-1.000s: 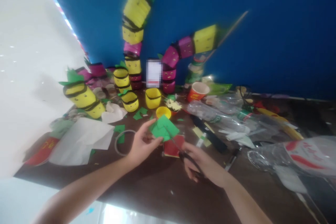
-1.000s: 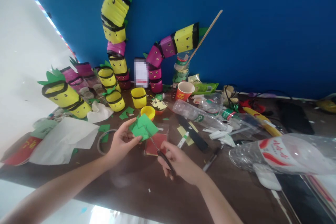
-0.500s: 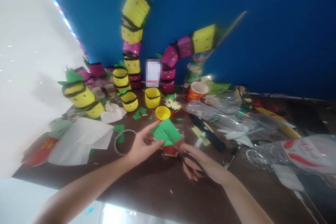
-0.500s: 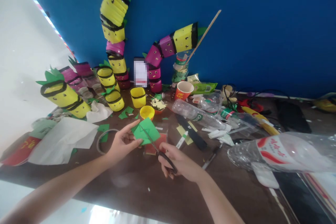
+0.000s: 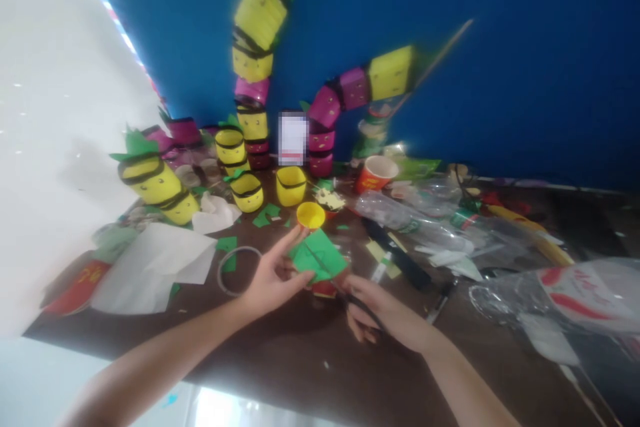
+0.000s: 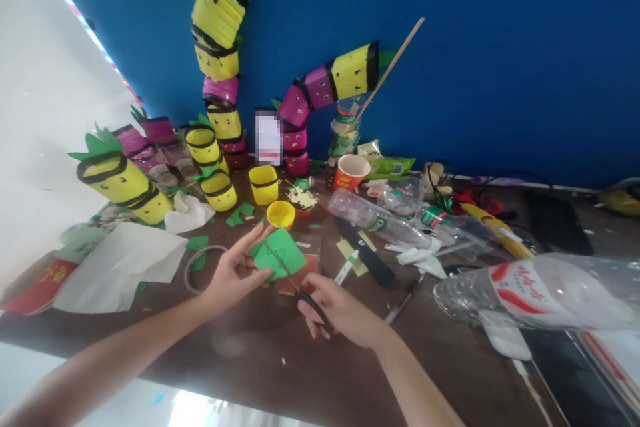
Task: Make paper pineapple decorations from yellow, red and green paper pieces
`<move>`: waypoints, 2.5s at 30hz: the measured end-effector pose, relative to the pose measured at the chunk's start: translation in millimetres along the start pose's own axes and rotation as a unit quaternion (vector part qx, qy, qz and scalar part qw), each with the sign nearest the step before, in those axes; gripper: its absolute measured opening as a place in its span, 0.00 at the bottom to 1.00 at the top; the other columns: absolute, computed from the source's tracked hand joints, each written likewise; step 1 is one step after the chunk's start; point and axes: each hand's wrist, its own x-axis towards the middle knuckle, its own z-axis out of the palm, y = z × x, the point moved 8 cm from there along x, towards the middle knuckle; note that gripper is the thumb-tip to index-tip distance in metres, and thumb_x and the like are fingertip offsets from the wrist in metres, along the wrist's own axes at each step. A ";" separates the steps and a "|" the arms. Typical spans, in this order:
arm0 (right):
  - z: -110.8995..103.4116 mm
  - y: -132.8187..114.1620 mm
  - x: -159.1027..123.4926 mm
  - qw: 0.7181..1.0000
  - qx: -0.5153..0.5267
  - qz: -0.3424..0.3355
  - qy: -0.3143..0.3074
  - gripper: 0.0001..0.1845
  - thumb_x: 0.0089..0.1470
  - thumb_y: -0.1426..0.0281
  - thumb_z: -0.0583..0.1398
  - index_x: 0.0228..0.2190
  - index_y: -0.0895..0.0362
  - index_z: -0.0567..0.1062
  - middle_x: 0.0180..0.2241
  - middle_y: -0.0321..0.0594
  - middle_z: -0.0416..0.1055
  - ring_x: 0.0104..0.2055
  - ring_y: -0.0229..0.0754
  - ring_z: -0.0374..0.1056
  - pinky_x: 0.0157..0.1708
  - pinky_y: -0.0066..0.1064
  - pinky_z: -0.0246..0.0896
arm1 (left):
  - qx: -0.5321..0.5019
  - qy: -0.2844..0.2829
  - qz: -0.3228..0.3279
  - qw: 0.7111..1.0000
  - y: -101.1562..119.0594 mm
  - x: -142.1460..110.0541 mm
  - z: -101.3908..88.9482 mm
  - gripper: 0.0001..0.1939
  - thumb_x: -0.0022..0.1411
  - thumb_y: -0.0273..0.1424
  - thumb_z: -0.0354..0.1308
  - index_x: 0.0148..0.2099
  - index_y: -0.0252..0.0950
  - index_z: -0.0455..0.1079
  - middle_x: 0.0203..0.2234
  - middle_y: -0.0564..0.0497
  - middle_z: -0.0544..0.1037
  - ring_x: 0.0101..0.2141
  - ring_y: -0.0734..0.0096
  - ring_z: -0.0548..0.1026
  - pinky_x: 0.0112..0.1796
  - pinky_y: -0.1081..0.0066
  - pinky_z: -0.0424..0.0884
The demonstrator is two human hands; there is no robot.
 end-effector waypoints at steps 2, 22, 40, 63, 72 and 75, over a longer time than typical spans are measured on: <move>0.6 -1.7 -1.4 1.000 -0.005 -0.002 -0.009 0.20 0.52 0.52 0.53 0.35 0.56 0.62 0.13 0.25 0.60 0.14 0.30 0.56 0.14 0.20 0.47 | -0.005 -0.013 -0.006 1.000 -0.2 0.0 1.8 0.38 0.49 0.29 0.63 0.61 0.46 0.53 0.59 0.40 0.55 0.25 0.78 0.73 0.24 0.77 0.72; 3.3 -4.3 -3.7 0.999 -0.006 0.006 -0.039 0.17 0.51 0.54 0.55 0.32 0.55 0.60 0.11 0.22 0.54 0.13 0.29 0.53 0.14 0.19 0.44 | 0.022 -0.074 0.031 0.997 6.8 0.1 6.9 0.33 0.55 0.26 0.58 0.61 0.42 0.52 0.58 0.40 0.58 0.46 0.60 0.71 0.37 0.74 0.72; -2.3 -3.1 -1.0 1.000 0.004 -0.010 -0.002 0.18 0.51 0.54 0.56 0.33 0.56 0.63 0.11 0.23 0.56 0.13 0.29 0.53 0.14 0.20 0.45 | 0.025 -0.036 0.039 0.998 -1.1 3.7 1.2 0.31 0.55 0.27 0.59 0.59 0.44 0.53 0.57 0.41 0.59 0.36 0.71 0.74 0.30 0.78 0.71; -0.2 -11.8 7.9 0.994 0.058 -0.039 0.079 0.20 0.46 0.51 0.57 0.27 0.55 0.60 0.10 0.24 0.56 0.11 0.30 0.54 0.11 0.21 0.44 | -0.038 -0.011 -0.102 0.994 -20.7 1.5 2.1 0.14 0.54 0.36 0.60 0.39 0.30 0.72 0.31 0.48 0.78 0.31 0.70 0.76 0.36 0.72 0.73; 4.6 -19.1 7.6 0.994 0.071 -0.054 0.061 0.22 0.45 0.50 0.58 0.27 0.54 0.57 0.12 0.24 0.57 0.12 0.28 0.53 0.12 0.20 0.44 | -0.010 -0.015 -0.104 0.994 -22.3 3.0 0.6 0.15 0.53 0.37 0.60 0.37 0.29 0.73 0.29 0.47 0.78 0.30 0.69 0.76 0.35 0.70 0.73; 4.4 -19.6 7.4 0.994 0.061 -0.058 0.071 0.22 0.45 0.50 0.58 0.27 0.54 0.57 0.12 0.25 0.58 0.12 0.29 0.53 0.13 0.20 0.45 | -0.007 -0.011 -0.107 0.994 -20.4 3.0 1.3 0.15 0.52 0.38 0.61 0.35 0.29 0.73 0.27 0.47 0.78 0.28 0.70 0.75 0.34 0.69 0.73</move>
